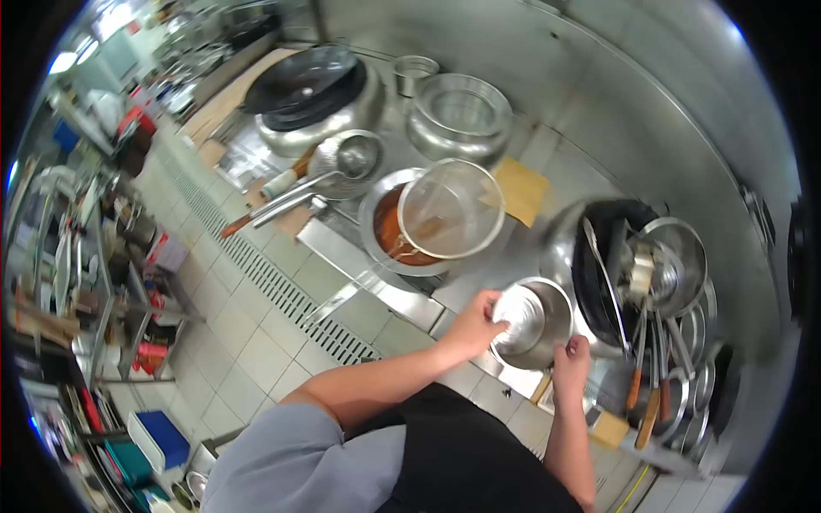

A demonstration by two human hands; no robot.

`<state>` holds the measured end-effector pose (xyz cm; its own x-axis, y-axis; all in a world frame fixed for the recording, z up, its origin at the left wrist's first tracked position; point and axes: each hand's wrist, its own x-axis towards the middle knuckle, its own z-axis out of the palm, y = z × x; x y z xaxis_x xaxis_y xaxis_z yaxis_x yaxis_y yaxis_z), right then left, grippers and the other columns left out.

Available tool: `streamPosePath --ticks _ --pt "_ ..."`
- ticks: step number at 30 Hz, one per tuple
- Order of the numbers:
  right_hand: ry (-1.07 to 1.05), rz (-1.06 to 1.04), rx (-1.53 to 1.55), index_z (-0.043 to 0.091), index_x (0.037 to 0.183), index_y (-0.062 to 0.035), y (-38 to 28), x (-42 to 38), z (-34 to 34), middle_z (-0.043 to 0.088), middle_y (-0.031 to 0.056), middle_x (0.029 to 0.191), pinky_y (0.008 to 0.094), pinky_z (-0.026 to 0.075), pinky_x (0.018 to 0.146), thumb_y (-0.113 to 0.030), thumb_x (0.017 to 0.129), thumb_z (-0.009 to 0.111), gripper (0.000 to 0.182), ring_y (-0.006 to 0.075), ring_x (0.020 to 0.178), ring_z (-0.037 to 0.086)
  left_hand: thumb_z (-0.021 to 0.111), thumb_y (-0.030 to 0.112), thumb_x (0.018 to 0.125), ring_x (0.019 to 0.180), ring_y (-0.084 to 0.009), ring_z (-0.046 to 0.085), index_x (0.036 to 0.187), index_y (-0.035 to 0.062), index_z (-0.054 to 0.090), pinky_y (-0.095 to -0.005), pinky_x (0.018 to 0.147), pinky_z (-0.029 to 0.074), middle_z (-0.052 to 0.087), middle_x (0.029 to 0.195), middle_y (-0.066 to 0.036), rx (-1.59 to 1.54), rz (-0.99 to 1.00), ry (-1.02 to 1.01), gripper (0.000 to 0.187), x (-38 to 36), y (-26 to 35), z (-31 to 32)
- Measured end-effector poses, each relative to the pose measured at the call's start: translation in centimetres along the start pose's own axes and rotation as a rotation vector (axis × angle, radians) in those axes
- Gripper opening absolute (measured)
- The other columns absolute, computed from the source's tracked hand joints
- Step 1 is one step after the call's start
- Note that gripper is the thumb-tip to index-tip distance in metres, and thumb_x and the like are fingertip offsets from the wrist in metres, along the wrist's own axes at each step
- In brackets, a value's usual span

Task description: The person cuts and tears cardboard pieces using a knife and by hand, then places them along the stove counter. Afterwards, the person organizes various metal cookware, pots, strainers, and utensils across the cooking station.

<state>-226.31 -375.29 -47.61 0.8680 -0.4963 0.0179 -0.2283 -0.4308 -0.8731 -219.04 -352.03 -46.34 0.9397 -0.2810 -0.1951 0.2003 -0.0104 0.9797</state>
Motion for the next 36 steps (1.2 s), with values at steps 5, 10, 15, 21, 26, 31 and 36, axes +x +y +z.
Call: streamPosePath --ticks 5,10,15,21,26,31,36 --pt "0.011 0.072 0.056 0.055 0.096 0.0009 -1.0 -0.7 -1.1 0.057 0.0079 0.081 0.0323 0.045 0.059 -0.009 0.088 0.068 0.018 0.0147 0.068 0.052 0.069 0.002 0.085 0.083 -0.0145 0.054 0.131 0.0049 0.051 -0.0299 0.074 0.046 0.055 0.093 -0.004 -0.099 -0.084 -0.033 0.05 0.4 0.0 0.4" --pt "0.051 0.085 0.003 0.056 0.106 0.0014 -0.4 -3.4 -4.1 0.061 0.0101 0.09 0.0327 0.05 0.071 -0.007 0.086 0.07 0.026 0.0162 0.076 0.057 0.066 -0.002 0.086 0.085 -0.0125 0.054 0.132 0.0056 0.05 -0.0274 0.076 0.045 0.056 0.095 -0.002 -0.155 -0.124 -0.127 0.049 -0.2 1.4 2.6" --pt "0.217 0.246 0.023 0.053 0.107 -0.0023 3.3 -9.2 -8.2 0.056 0.0162 0.096 0.0396 0.05 0.078 -0.013 0.086 0.069 0.028 0.0289 0.085 0.057 0.061 -0.005 0.09 0.083 -0.0097 0.057 0.125 -0.0008 0.05 -0.0244 0.073 0.048 0.06 0.097 -0.004 0.007 0.033 -0.453 0.037 -3.2 3.3 7.8" --pt "0.304 0.454 0.341 0.052 0.099 -0.006 10.7 -17.9 -15.4 0.057 0.0041 0.085 0.0311 0.047 0.07 -0.009 0.089 0.065 0.016 0.013 0.077 0.054 0.062 -0.001 0.094 0.084 -0.0107 0.062 0.125 -0.0026 0.05 -0.0248 0.069 0.053 0.062 0.099 -0.007 0.103 -0.077 -0.88 0.033 -7.7 5.7 16.6" --pt "0.484 0.586 0.568 0.055 0.106 -0.0047 14.7 -22.5 -25.9 0.06 0.0056 0.091 0.0296 0.047 0.071 -0.011 0.09 0.064 0.02 0.013 0.081 0.055 0.063 0.001 0.095 0.085 -0.0133 0.065 0.133 -0.003 0.048 -0.0281 0.077 0.056 0.062 0.102 -0.009 0.063 -0.291 -1.085 0.041 -12.8 4.1 26.9" --pt "0.432 0.727 0.643 0.06 0.123 0.004 19.9 -25.8 -36.8 0.067 0.0098 0.099 0.0296 0.05 0.077 -0.013 0.09 0.063 0.038 0.0163 0.087 0.062 0.066 0.004 0.094 0.086 -0.0112 0.062 0.136 -0.0029 0.047 -0.0265 0.078 0.052 0.062 0.101 -0.007 0.062 -0.251 -1.137 0.046 -17.4 1.5 36.8" --pt "0.392 0.696 0.611 0.066 0.118 0.0062 21.2 -25.4 -44.9 0.071 0.0127 0.1 0.0313 0.051 0.081 -0.015 0.091 0.061 0.034 0.0175 0.089 0.064 0.071 0.007 0.092 0.092 -0.0123 0.06 0.136 -0.0023 0.046 -0.0275 0.081 0.051 0.059 0.107 -0.008 0.163 -0.075 -1.107 0.051 -19.4 1.8 43.8"
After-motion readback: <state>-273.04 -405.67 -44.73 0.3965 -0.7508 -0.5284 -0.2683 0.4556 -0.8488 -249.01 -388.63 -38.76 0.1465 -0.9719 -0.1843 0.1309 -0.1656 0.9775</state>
